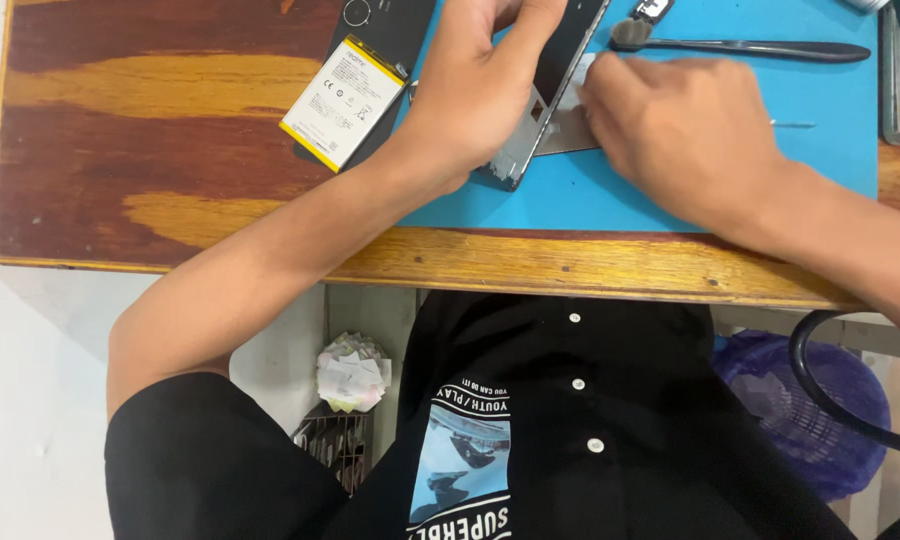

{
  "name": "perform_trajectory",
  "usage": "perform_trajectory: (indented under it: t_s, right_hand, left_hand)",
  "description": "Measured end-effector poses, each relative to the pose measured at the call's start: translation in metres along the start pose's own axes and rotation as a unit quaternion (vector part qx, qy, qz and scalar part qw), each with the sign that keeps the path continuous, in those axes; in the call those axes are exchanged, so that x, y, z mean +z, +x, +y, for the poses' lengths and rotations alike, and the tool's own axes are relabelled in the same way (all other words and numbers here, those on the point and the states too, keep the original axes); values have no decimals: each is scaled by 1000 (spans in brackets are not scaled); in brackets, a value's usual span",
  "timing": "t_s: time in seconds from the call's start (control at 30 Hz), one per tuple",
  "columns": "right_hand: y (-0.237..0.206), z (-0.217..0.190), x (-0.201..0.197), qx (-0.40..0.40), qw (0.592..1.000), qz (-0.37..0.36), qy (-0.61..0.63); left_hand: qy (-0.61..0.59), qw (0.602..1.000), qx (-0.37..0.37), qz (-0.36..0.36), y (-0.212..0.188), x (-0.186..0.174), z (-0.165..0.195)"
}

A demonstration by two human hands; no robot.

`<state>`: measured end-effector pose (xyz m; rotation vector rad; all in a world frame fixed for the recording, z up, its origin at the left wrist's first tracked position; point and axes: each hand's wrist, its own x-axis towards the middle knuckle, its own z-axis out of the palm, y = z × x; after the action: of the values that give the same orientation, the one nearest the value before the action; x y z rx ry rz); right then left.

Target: The person disassembles a smartphone on a blue mat, using tweezers and a brush to remove the battery and internal components. They clean the interior with a brush and handle the motherboard and other parts, then reassemble the phone by placing components back into the chassis.

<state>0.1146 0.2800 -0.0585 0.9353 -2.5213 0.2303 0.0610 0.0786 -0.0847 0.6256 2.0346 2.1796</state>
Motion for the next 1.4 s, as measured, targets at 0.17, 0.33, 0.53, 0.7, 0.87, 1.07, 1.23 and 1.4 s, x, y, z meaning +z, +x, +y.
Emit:
perform_trajectory:
  t_s: [0.17, 0.33, 0.53, 0.7, 0.87, 1.07, 1.23, 1.4]
  right_hand:
    - [0, 4, 0, -17, 1000, 4, -26]
    - [2, -4, -3, -17, 999, -11, -32]
    - [6, -1, -3, -16, 999, -6, -36]
    - [1, 0, 4, -37, 999, -23, -14]
    - [1, 2, 4, -6, 999, -37, 3]
    - [1, 2, 7, -5, 999, -48, 22]
    - [1, -3, 7, -16, 998, -35, 41]
    - [5, -6, 1, 9, 996, -82, 28]
  left_hand:
    - [-3, 1000, -9, -3, -1, -2, -1]
    - [9, 1000, -28, 11, 0, -2, -1]
    - [10, 1000, -12, 19, 0, -4, -1]
    - [8, 999, -37, 12, 1, -5, 2]
    - [6, 1000, -21, 7, 1, -4, 4]
    - [-17, 1000, -18, -1, 1, -6, 6]
    - [-15, 1000, -27, 2, 1, -9, 5]
    - [-29, 999, -41, -9, -1, -10, 7]
